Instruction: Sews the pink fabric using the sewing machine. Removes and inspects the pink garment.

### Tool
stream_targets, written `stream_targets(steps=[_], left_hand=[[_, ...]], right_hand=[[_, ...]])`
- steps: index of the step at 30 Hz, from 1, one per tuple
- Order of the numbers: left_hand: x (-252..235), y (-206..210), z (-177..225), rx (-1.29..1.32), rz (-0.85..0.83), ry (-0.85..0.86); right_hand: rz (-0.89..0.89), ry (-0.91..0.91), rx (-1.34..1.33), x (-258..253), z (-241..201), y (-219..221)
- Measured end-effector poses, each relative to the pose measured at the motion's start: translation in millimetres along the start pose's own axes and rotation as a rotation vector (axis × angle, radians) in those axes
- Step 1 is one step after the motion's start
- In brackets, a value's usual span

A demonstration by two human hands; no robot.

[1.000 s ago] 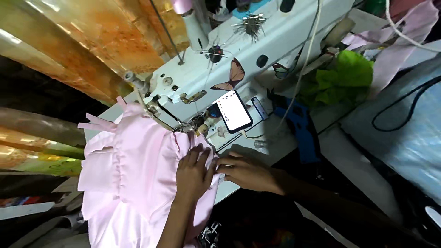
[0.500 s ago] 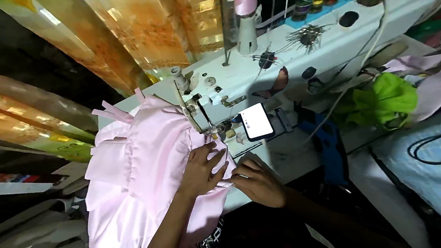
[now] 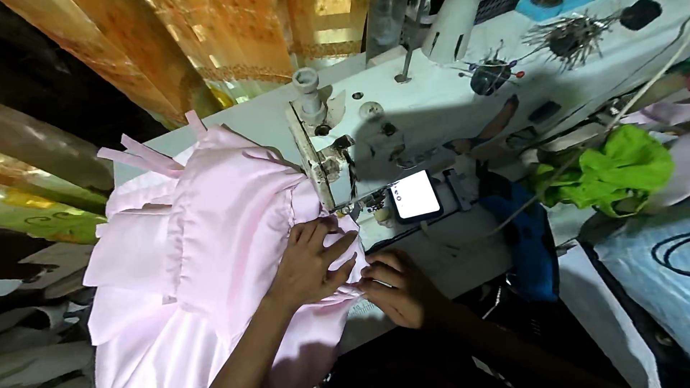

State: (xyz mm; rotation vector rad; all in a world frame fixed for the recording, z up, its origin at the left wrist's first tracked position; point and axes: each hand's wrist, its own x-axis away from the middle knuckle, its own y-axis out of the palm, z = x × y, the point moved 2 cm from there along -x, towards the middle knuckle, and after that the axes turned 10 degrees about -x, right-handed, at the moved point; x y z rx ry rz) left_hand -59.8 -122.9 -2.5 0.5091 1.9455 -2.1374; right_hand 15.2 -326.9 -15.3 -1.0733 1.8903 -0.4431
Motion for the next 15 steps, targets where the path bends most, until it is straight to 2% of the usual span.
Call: stream_targets(steps=[6, 11, 15], left_hand=[[0, -1, 5, -0.056, 0.023, 0.047], [-2, -6, 41, -0.183, -0.042, -0.191], [5, -4, 41, -0.128, 0.032, -0.204]], right_hand=[[0.015, -0.005, -0.069, -2, 1, 0], [0.037, 0.026, -0.102, 0, 2, -1], [0.051, 0.034, -0.102, -1, 2, 0]])
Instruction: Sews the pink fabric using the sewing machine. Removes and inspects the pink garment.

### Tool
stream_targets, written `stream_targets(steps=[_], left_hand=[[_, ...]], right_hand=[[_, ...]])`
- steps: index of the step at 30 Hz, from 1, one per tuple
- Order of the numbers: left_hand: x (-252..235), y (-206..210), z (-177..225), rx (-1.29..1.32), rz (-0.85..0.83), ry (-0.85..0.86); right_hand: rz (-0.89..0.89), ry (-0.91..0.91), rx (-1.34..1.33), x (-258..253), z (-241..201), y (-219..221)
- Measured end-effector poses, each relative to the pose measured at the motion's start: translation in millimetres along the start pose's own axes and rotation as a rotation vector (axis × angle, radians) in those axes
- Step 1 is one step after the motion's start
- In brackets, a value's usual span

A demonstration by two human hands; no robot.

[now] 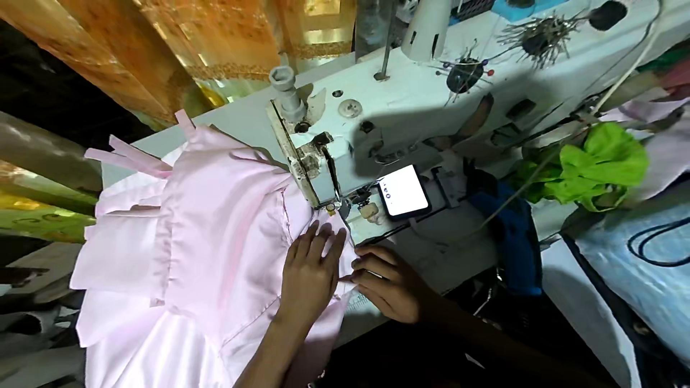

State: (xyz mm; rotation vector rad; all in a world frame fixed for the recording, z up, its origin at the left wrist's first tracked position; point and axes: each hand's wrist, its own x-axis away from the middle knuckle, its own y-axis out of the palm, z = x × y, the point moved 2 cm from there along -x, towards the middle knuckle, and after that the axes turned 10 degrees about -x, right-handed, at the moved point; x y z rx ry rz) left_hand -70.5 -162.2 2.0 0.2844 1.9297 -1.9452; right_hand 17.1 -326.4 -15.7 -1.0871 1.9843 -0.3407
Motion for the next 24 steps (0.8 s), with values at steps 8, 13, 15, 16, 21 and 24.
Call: stream_targets(steps=[8, 13, 15, 16, 21, 24], left_hand=[[-7, -14, -9, -0.004, -0.021, 0.111], [-4, -6, 6, -0.001, -0.087, 0.007], [-1, -5, 9, -0.024, -0.099, -0.027], [0, -5, 9, -0.030, -0.098, -0.041], [3, 0, -11, 0.028, -0.082, -0.034], [1, 3, -16, 0.052, -0.090, -0.016]], right_hand=[[0.019, 0.027, -0.022, -1, -1, 2], [0.008, 0.035, -0.025, 0, 0, 0], [-0.004, 0.036, -0.022, 0, 0, 0], [-0.008, 0.034, -0.022, 0, 0, 0], [-0.008, 0.029, -0.021, -1, 1, -1], [0.001, 0.042, -0.024, -1, 1, -1]])
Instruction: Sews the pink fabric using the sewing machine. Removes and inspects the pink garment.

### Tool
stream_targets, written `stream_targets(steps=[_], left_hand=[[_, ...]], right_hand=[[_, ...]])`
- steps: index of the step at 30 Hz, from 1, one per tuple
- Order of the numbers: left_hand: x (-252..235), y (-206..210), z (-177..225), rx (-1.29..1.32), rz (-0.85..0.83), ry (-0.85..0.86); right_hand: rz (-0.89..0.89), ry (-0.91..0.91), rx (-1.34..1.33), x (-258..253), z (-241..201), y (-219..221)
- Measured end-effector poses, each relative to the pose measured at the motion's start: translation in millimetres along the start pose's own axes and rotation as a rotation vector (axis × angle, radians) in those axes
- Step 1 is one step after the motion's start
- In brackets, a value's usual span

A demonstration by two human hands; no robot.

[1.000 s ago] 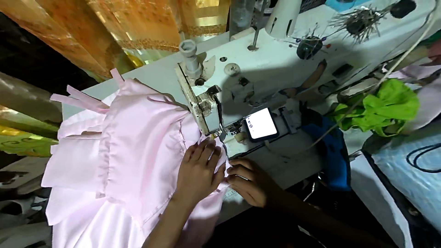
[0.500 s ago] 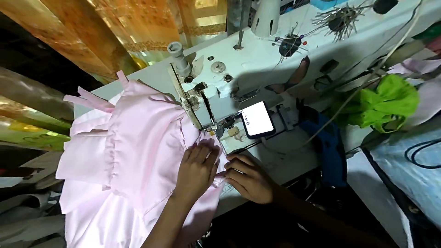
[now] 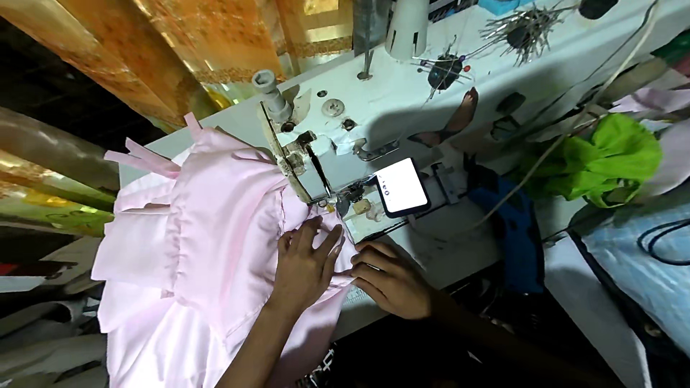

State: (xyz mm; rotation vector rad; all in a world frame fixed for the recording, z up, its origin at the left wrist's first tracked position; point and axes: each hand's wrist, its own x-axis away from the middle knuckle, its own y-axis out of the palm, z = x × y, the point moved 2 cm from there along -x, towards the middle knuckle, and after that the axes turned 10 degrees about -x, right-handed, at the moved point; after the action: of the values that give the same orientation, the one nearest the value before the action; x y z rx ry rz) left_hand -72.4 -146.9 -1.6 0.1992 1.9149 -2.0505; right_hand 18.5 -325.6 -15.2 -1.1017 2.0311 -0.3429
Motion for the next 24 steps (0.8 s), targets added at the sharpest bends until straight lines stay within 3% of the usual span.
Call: stream_targets(steps=[7, 24], left_hand=[[-3, 6, 12, 0.021, 0.037, -0.073], [-10, 10, -5, 0.036, 0.049, 0.009]], right_hand=[[0.017, 0.019, -0.024, -1, 3, 0], [-0.009, 0.053, 0.024, -3, 1, 1]])
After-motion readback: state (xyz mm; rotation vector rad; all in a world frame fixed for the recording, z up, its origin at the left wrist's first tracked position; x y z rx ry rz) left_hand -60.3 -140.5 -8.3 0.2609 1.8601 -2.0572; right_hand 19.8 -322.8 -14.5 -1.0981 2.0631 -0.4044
